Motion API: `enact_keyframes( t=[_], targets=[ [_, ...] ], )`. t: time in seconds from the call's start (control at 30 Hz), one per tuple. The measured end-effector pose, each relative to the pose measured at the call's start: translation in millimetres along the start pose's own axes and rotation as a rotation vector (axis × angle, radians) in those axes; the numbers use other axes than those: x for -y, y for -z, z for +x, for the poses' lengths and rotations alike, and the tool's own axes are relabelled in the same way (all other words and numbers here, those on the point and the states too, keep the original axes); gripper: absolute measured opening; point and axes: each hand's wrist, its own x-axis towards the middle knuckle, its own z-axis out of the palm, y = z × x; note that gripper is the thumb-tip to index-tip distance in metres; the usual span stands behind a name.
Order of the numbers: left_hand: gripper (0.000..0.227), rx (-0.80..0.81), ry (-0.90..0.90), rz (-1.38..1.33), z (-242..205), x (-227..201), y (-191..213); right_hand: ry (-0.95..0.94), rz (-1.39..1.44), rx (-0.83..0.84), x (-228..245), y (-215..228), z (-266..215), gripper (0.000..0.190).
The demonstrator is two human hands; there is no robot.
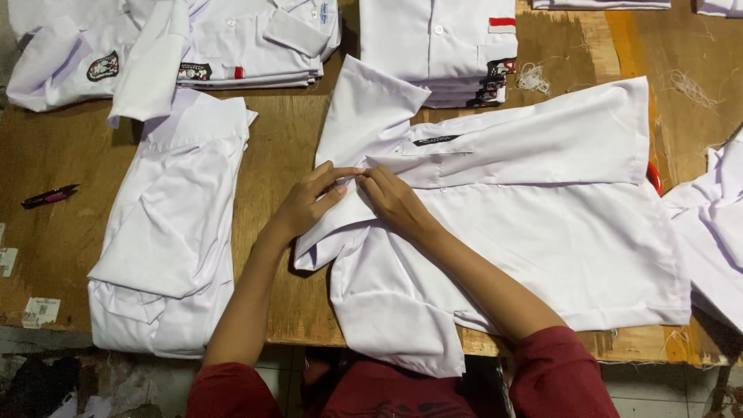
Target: Folding a white collared shirt on a wooden work table and trimming loose threads with scissors in a factory setting.
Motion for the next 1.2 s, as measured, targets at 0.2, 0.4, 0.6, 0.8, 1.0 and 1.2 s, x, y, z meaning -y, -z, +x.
enact_keyframes(
  t=[0.2, 0.4, 0.6, 0.8, 1.0, 1.2],
  targets=[
    [0.038, -0.030, -0.030, 0.042, -10, -10, 0, 0.156, 0.047, -0.164, -4, 15, 7, 0.027],
    [0.034, -0.063, -0.065, 0.025, -11, 0, -4, 0.174, -0.066, -0.208, -3, 21, 9, 0.016],
    [0.033, -0.072, -0.119, -0.061, -7, 16, -12, 0.161, -0.109, -0.221, -4, 20, 13, 0.008],
    [0.032, -0.023, -0.165, -0.205, -1, 40, -16, 0.145, -0.129, -0.175, -7, 6, 1, 0.007],
    [0.098, -0.023, -0.209, 0.073, -12, 41, 1, -0.187, 0.147, -0.013, -21, -6, -12, 0.030],
    [0.063, -0.129, -0.273, 0.095, -18, -14, 17, -0.423, 0.716, 0.258, -8, 30, 24, 0.021]
  ],
)
